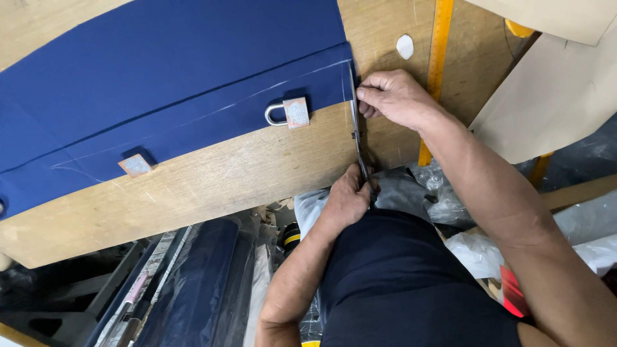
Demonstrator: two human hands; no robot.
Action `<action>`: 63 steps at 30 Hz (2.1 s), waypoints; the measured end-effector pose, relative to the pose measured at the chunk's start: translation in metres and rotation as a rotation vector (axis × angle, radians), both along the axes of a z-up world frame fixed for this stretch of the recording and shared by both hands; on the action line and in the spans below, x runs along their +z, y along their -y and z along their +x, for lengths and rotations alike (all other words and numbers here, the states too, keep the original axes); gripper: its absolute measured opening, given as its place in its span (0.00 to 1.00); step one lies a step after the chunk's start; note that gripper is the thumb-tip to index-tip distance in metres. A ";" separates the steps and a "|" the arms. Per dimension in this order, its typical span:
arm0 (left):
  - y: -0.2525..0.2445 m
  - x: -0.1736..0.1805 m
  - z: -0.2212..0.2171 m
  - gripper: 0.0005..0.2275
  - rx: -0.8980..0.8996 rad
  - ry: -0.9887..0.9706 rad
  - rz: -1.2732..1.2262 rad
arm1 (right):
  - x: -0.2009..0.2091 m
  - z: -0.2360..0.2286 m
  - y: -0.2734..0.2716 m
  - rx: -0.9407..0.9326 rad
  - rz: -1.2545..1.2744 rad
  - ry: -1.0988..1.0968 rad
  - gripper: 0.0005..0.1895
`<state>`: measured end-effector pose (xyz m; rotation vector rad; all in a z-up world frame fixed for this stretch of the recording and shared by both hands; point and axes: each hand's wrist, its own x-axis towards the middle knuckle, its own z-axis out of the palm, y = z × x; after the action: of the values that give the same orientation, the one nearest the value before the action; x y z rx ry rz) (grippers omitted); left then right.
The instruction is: The person marks a blue fabric using a ruler and chalk, then cuts the fabric along the marked lines with shears. They remove the paper pattern and continue cutting the fabric into specific shapes on a wooden table.
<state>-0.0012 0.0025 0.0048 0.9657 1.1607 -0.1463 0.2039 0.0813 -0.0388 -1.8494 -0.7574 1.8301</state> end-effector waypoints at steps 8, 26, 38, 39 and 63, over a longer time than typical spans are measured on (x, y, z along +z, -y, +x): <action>-0.001 0.001 -0.001 0.10 -0.016 -0.020 0.015 | 0.001 -0.002 -0.001 -0.003 0.013 0.010 0.09; -0.022 0.010 0.006 0.12 0.022 -0.013 -0.066 | 0.004 -0.004 -0.001 -0.013 0.016 0.042 0.10; -0.034 -0.001 0.007 0.14 -0.041 -0.049 -0.007 | 0.006 -0.002 -0.001 -0.005 0.036 0.033 0.10; -0.035 0.002 0.008 0.15 -0.049 -0.050 -0.015 | 0.005 -0.002 -0.001 -0.005 0.034 0.033 0.10; 0.001 0.048 -0.092 0.12 -0.525 -0.191 0.137 | 0.035 0.005 0.007 0.310 0.549 0.768 0.11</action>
<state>-0.0933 0.0015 0.0526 1.3888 1.0759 -0.5965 0.2092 0.0742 -0.0037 -2.0853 -1.6858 0.8383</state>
